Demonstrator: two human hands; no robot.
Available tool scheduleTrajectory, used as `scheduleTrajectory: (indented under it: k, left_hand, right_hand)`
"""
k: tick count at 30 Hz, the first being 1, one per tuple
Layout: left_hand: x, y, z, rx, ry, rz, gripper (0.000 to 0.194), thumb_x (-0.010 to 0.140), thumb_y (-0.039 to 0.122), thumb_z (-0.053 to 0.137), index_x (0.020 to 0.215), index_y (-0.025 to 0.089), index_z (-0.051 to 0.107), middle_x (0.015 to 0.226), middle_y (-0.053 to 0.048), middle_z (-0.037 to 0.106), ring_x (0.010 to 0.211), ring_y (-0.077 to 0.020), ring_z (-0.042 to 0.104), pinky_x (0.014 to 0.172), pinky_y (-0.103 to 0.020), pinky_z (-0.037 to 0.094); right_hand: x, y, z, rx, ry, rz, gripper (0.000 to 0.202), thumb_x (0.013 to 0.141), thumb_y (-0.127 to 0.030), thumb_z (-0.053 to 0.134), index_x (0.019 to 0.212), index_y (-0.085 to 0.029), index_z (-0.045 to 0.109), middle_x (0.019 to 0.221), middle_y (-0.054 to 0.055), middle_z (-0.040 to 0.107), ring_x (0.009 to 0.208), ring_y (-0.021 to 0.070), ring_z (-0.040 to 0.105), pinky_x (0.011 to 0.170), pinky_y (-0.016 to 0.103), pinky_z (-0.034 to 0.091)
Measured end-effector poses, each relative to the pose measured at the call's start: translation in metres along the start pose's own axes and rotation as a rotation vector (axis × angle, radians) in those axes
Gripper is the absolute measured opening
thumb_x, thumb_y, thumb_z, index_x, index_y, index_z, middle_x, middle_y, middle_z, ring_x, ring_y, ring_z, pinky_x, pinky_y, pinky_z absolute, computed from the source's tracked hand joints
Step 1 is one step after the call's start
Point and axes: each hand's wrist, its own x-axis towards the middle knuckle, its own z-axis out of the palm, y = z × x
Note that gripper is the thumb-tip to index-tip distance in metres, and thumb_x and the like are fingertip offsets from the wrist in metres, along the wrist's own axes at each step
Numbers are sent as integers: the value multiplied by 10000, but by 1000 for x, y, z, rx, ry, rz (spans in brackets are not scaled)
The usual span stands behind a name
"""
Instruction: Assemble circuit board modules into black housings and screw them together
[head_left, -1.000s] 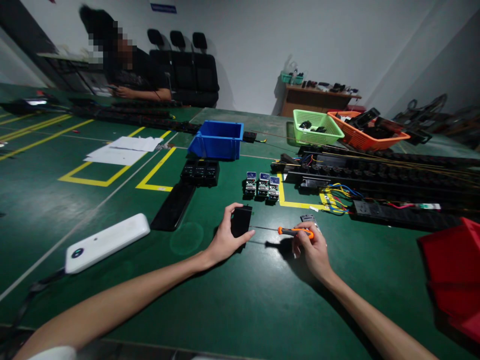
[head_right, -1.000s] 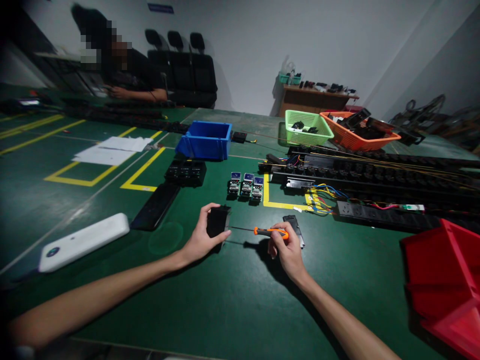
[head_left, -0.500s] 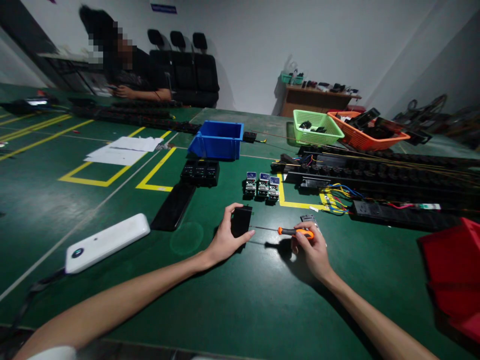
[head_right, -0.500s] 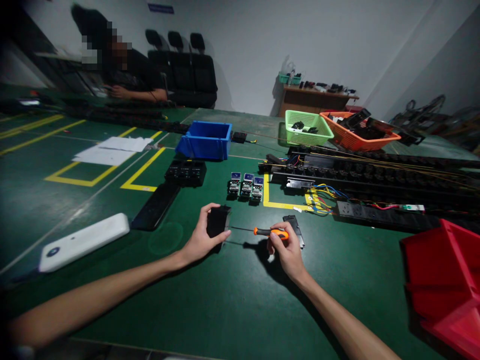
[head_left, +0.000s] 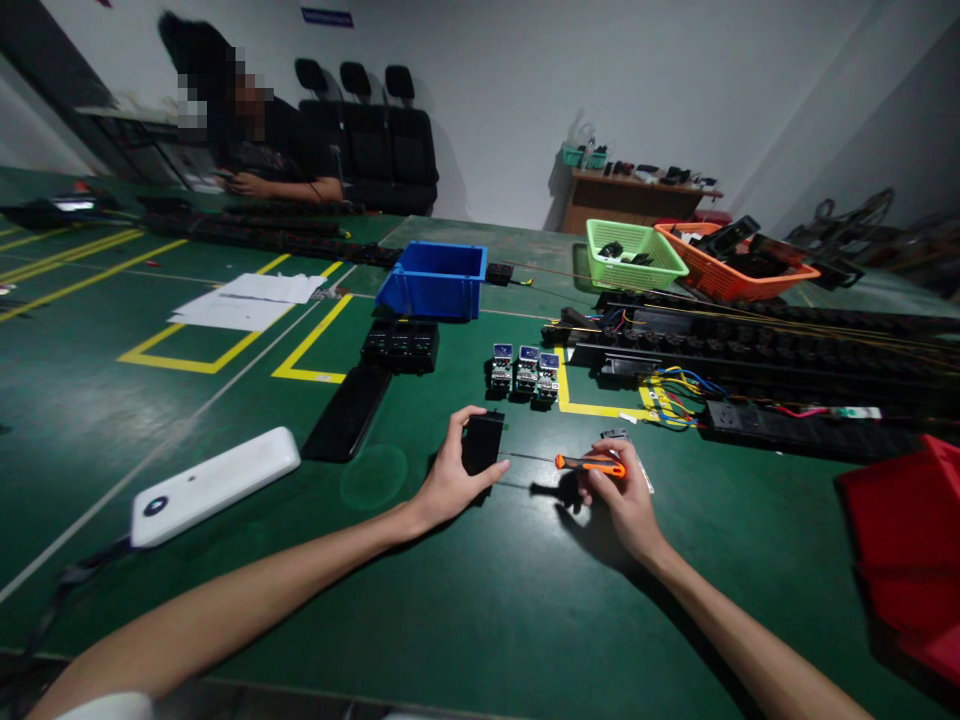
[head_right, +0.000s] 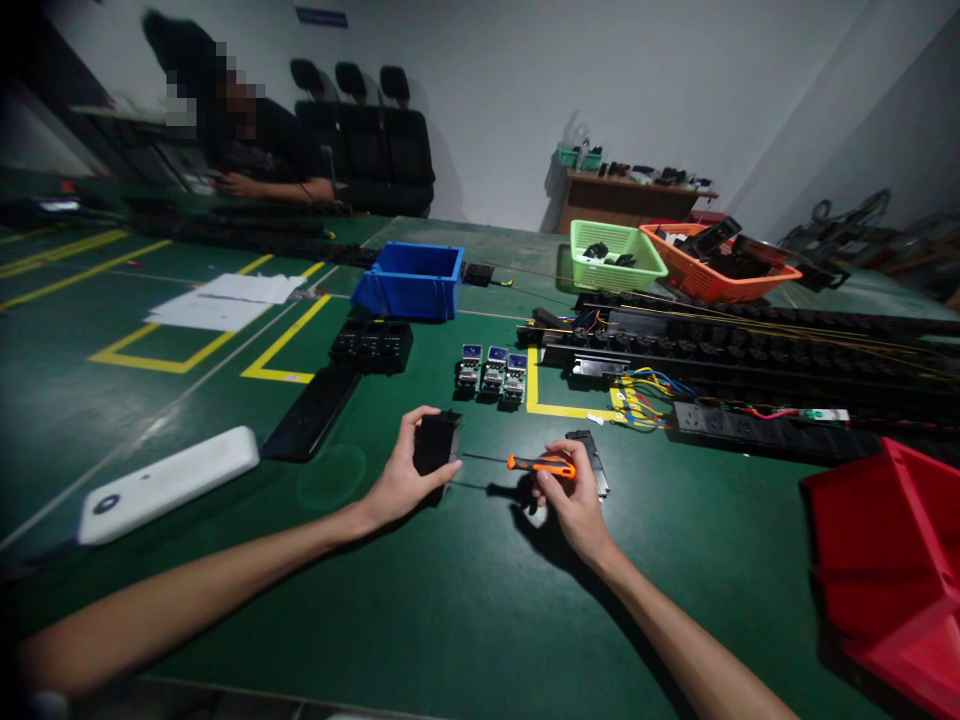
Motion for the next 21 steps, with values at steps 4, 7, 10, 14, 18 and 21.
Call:
scheduleTrajectory:
  k: [4,7,10,14,18,21]
  left_hand:
    - [0,0,0,-3,-4,-8,663,758,310,686,1294,265,299,1121,-38,477,913,-154,541,817,-298,477]
    - [0,0,0,-2,-4,-14,664,754,309,689,1291,267,301,1112,-34,479,916,-156,539,820,-299,475]
    - [0,0,0,0,-1,-12,663,751,307,692,1288,266,305,1115,-34,480,934,-163,537,834,-306,468]
    - [0,-1,0,2,7,-4,659,752,308,688,1288,265,307,1112,-36,478,928,-162,533,837,-310,464]
    - [0,-2,0,-3,7,1,663,752,308,689,1291,270,304,1119,-35,473,940,-161,528,849,-310,457]
    - [0,-2,-1,-5,-2,-10,660,754,306,689,1288,274,302,1119,-31,468,941,-158,526,848,-304,453]
  right_hand:
    - [0,0,0,10,-12,-51,276,841,-314,635,1035,-261,445,805,-24,575,595,127,571,514,253,496]
    - [0,-2,1,-9,-22,-69,191,879,-313,589,995,-246,452,649,-52,554,528,119,537,511,245,460]
    - [0,-4,3,-39,-15,-76,159,890,-323,577,963,-235,467,609,-56,559,504,111,528,502,233,433]
    - [0,-5,4,-50,-4,-63,153,895,-348,568,932,-233,474,566,-71,543,462,94,499,466,210,399]
    - [1,-4,4,-64,7,-16,173,898,-389,553,901,-231,483,504,-86,503,402,84,455,404,189,347]
    - [1,-2,2,-72,-11,30,191,910,-418,517,889,-231,482,464,-93,471,358,83,415,369,187,319]
